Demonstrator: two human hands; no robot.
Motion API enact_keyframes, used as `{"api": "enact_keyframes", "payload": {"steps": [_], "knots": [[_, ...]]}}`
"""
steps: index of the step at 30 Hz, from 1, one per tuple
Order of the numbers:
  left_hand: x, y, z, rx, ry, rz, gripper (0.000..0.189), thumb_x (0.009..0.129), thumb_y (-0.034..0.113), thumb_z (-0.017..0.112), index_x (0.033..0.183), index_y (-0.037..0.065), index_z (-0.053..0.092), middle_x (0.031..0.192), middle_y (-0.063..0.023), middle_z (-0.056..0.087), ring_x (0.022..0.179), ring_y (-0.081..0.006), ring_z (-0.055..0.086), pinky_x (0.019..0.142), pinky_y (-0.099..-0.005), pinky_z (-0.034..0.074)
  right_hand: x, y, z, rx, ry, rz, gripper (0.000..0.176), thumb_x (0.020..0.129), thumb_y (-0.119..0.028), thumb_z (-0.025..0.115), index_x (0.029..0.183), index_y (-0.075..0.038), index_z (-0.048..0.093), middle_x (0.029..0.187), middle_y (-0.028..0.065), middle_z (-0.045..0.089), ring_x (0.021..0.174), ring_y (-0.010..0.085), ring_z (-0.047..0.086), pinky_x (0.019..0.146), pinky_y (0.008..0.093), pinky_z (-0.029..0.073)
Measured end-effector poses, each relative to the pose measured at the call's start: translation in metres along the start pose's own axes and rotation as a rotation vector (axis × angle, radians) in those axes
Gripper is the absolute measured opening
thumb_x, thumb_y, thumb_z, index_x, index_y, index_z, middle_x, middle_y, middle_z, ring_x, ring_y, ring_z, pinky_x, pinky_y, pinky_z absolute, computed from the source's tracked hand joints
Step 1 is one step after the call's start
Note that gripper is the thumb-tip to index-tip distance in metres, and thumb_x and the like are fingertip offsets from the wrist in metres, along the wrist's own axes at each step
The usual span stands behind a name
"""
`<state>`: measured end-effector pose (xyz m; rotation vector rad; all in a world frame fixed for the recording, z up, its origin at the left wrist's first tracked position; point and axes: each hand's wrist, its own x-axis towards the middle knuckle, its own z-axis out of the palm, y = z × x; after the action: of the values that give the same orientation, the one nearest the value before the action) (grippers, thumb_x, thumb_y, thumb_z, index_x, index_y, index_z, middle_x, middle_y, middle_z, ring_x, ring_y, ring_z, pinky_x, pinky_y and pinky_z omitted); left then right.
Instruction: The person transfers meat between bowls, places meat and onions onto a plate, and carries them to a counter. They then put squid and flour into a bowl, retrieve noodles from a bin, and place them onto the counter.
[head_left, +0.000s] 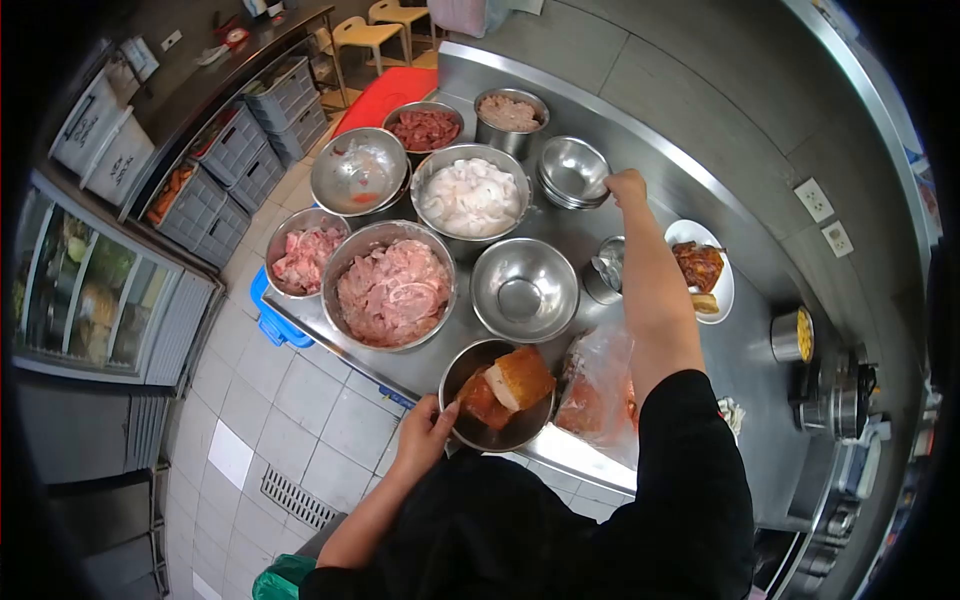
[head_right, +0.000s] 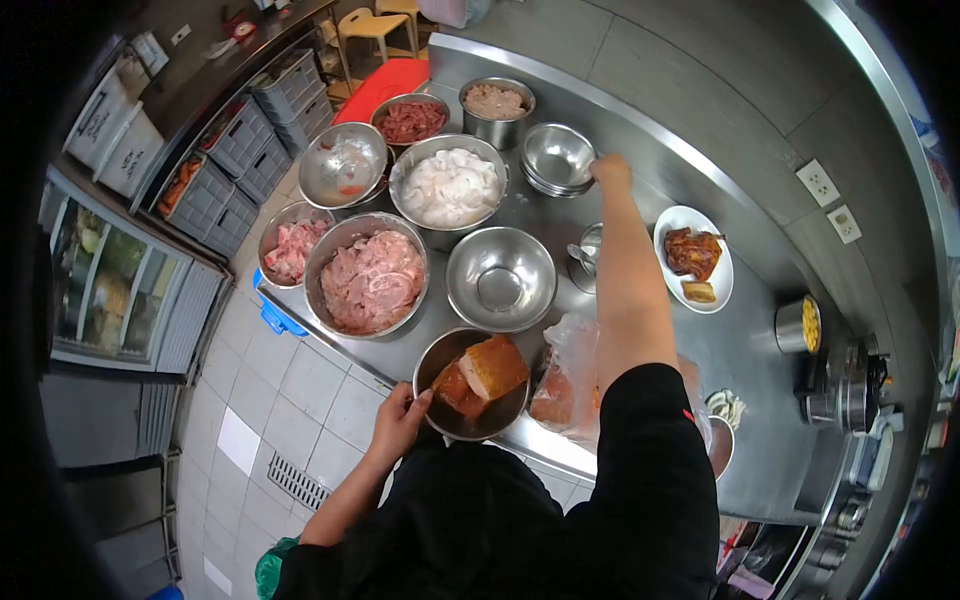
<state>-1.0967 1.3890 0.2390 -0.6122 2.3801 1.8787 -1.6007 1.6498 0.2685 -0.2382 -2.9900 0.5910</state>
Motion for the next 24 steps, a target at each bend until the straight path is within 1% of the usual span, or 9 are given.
{"api": "enact_keyframes", "payload": {"steps": [3, 7, 10, 12, 16, 18, 19, 22, 24], "knots": [[-0.003, 0.013, -0.005, 0.026, -0.035, -0.024, 0.029, 0.088, 0.031, 0.061, 0.086, 0.002, 0.057, 0.069, -0.0079, 0.059, 0.062, -0.0157, 0.058, 0.058, -0.0305, 0.046, -0.002, -0.007, -0.010, 0.039, -0.038, 0.094, 0.014, 0.068, -0.011, 0.060, 0.067, 0.002, 0.063, 0.062, 0.0142, 0.062, 0.049, 0.0235, 0.062, 0.049, 0.0338, 0.051], [-0.007, 0.010, -0.022, 0.025, -0.058, -0.008, 0.028, 0.089, 0.028, 0.061, 0.090, 0.000, 0.057, 0.077, -0.0096, 0.061, 0.066, -0.0162, 0.062, 0.059, -0.0294, 0.049, 0.016, 0.002, 0.007, -0.012, -0.054, 0.062, 0.012, 0.069, -0.009, 0.058, 0.066, 0.002, 0.063, 0.061, 0.0146, 0.061, 0.047, 0.0234, 0.060, 0.048, 0.0336, 0.050], [-0.017, 0.000, -0.044, -0.051, 0.009, -0.049, 0.027, 0.089, 0.026, 0.061, 0.094, 0.000, 0.057, 0.085, -0.0103, 0.062, 0.071, -0.0167, 0.064, 0.060, -0.0287, 0.051, 0.032, 0.016, 0.024, -0.115, 0.006, -0.105, 0.010, 0.068, -0.008, 0.057, 0.065, 0.000, 0.063, 0.058, 0.0154, 0.059, 0.047, 0.0236, 0.059, 0.046, 0.0332, 0.048], [-0.026, -0.004, -0.061, -0.085, 0.068, -0.105, 0.029, 0.089, 0.025, 0.061, 0.101, -0.001, 0.056, 0.094, -0.0101, 0.062, 0.075, -0.0179, 0.065, 0.059, -0.0278, 0.051, 0.023, 0.013, 0.017, 0.083, 0.011, 0.018, 0.010, 0.067, -0.011, 0.059, 0.065, -0.002, 0.062, 0.055, 0.0139, 0.056, 0.046, 0.0221, 0.057, 0.043, 0.0337, 0.045], [-0.042, -0.016, -0.088, -0.128, 0.150, -0.184, 0.030, 0.090, 0.025, 0.059, 0.104, -0.002, 0.056, 0.095, -0.0108, 0.061, 0.074, -0.0189, 0.066, 0.057, -0.0265, 0.051, 0.017, 0.011, -0.002, 0.256, -0.115, 0.019, 0.013, 0.066, -0.015, 0.060, 0.068, -0.003, 0.062, 0.056, 0.0118, 0.054, 0.045, 0.0206, 0.053, 0.041, 0.0343, 0.040], [-0.051, -0.020, -0.101, -0.166, 0.195, -0.197, 0.030, 0.090, 0.025, 0.058, 0.104, -0.002, 0.056, 0.094, -0.0110, 0.061, 0.074, -0.0194, 0.066, 0.056, -0.0265, 0.051, 0.011, 0.003, -0.016, 0.463, -0.265, 0.293, 0.018, 0.065, -0.018, 0.061, 0.071, -0.001, 0.062, 0.057, 0.0102, 0.052, 0.045, 0.0192, 0.049, 0.041, 0.0366, 0.038], [-0.055, -0.022, -0.109, -0.204, 0.239, -0.215, 0.030, 0.091, 0.026, 0.057, 0.103, -0.002, 0.056, 0.093, -0.0111, 0.061, 0.073, -0.0198, 0.066, 0.055, -0.0265, 0.051, 0.009, -0.001, -0.023, 0.464, -0.265, 0.290, 0.018, 0.065, -0.018, 0.061, 0.071, -0.001, 0.062, 0.057, 0.0102, 0.052, 0.045, 0.0192, 0.049, 0.041, 0.0366, 0.038], [-0.063, -0.024, -0.140, -0.205, 0.351, -0.197, 0.033, 0.092, 0.029, 0.054, 0.104, -0.001, 0.056, 0.095, -0.0119, 0.058, 0.072, -0.0200, 0.065, 0.054, -0.0267, 0.051, 0.019, -0.005, -0.029, 0.419, -0.140, 0.106, 0.020, 0.067, -0.018, 0.060, 0.077, -0.001, 0.063, 0.067, 0.0125, 0.059, 0.054, 0.0223, 0.056, 0.048, 0.0388, 0.044], [-0.061, -0.017, -0.159, -0.222, 0.402, -0.148, 0.033, 0.093, 0.031, 0.053, 0.103, -0.001, 0.057, 0.096, -0.0120, 0.058, 0.072, -0.0193, 0.065, 0.055, -0.0266, 0.051, 0.013, -0.014, -0.037, 0.044, 0.527, -0.460, 0.021, 0.070, -0.014, 0.059, 0.086, -0.002, 0.063, 0.084, 0.0143, 0.064, 0.067, 0.0264, 0.061, 0.061, 0.0403, 0.049]]}}
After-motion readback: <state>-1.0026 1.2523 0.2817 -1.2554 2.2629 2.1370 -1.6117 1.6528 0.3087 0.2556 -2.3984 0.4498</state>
